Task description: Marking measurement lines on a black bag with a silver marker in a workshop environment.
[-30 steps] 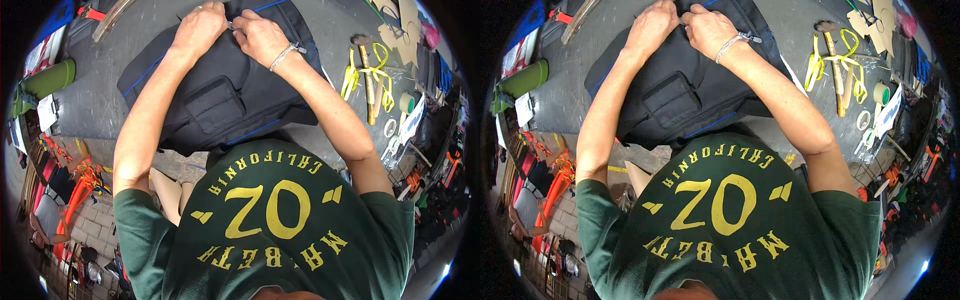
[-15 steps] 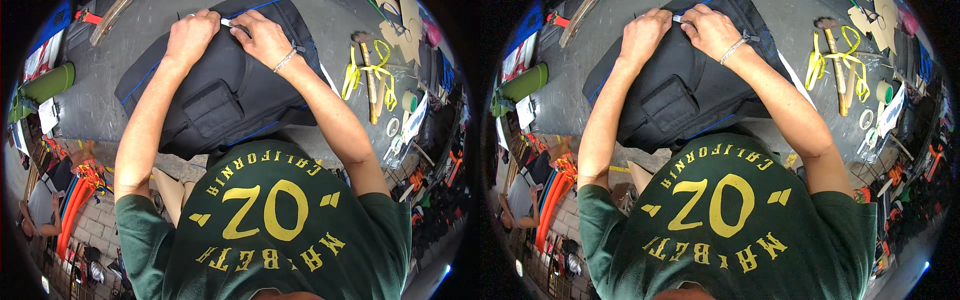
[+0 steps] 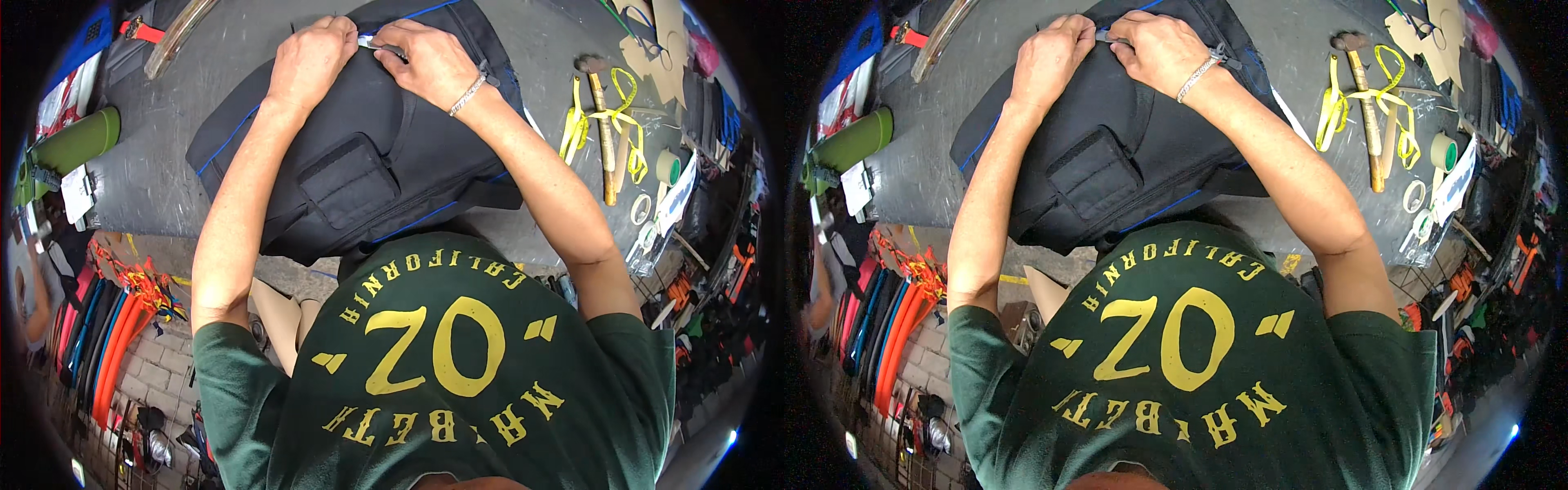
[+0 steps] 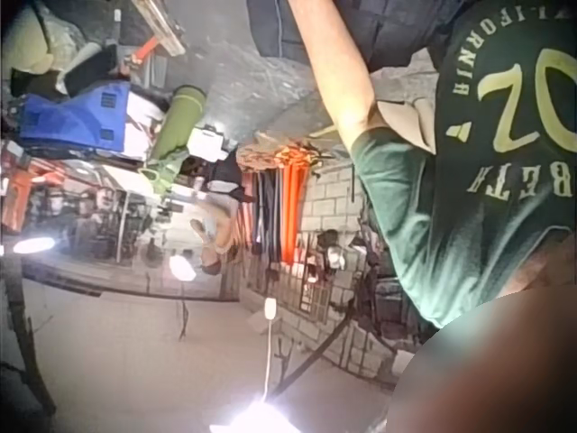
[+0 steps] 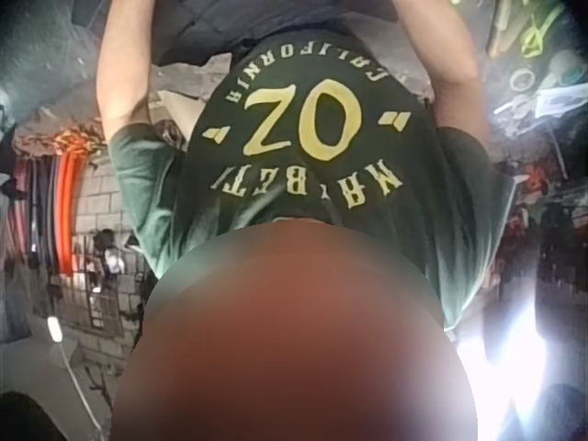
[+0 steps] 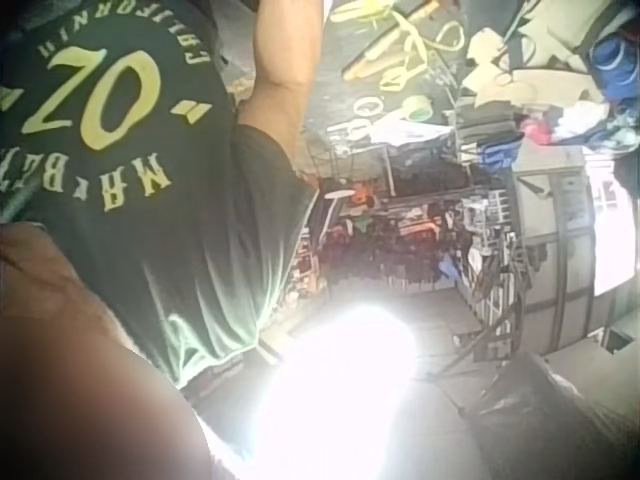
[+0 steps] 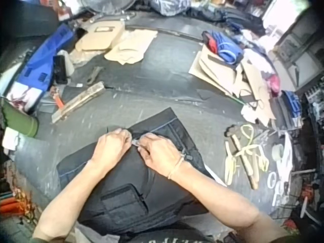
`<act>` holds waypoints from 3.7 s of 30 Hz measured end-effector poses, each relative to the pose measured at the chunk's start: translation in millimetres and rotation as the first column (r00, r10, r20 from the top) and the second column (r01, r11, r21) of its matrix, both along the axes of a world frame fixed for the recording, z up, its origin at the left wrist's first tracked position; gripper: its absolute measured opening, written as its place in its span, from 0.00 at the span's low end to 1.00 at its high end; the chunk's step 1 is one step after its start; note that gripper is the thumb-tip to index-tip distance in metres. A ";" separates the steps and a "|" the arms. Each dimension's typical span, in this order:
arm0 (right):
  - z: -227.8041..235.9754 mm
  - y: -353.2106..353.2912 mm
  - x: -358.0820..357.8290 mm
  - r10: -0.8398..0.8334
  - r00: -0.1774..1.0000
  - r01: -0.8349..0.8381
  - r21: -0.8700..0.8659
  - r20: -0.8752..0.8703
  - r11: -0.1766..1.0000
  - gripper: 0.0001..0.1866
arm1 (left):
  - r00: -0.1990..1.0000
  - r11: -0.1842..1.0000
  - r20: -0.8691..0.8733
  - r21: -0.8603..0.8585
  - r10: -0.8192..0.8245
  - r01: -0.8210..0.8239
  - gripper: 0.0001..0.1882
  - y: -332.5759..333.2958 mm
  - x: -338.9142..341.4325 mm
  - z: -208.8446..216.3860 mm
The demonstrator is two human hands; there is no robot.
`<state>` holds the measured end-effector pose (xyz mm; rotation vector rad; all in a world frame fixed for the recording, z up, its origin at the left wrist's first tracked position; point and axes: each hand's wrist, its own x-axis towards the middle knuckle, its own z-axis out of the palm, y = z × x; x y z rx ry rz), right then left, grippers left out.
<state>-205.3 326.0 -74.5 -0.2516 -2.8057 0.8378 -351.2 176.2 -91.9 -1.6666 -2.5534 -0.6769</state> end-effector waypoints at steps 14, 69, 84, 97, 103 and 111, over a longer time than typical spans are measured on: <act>9.3 2.4 4.8 -0.137 0.990 0.137 0.011 -0.028 0.991 0.10 | 0.998 0.998 -0.054 0.063 0.025 -0.022 0.08 -1.2 4.6 -3.1; 4.0 12.9 9.1 -0.105 0.993 0.110 0.113 -0.051 0.987 0.11 | 0.977 0.987 -0.211 0.156 0.002 0.031 0.07 25.1 6.1 -19.2; -0.2 16.0 15.1 -0.225 0.973 0.223 0.045 0.049 0.974 0.25 | 0.992 0.999 -0.122 0.026 0.032 -0.029 0.08 10.6 13.8 5.9; 3.2 21.6 5.7 -0.233 0.924 0.227 0.055 0.303 0.972 0.30 | 0.989 0.988 -0.150 -0.153 -0.008 -0.015 0.10 31.4 5.3 2.9; 8.8 19.4 14.6 -0.185 0.970 0.187 0.003 0.159 0.982 0.24 | 0.990 0.988 -0.015 -0.050 0.144 -0.144 0.16 -7.7 12.2 10.9; 9.5 29.3 -5.2 0.156 0.988 -0.156 -0.056 -0.020 0.986 0.09 | 0.986 0.986 -0.024 0.003 0.166 -0.166 0.08 -16.5 11.5 2.7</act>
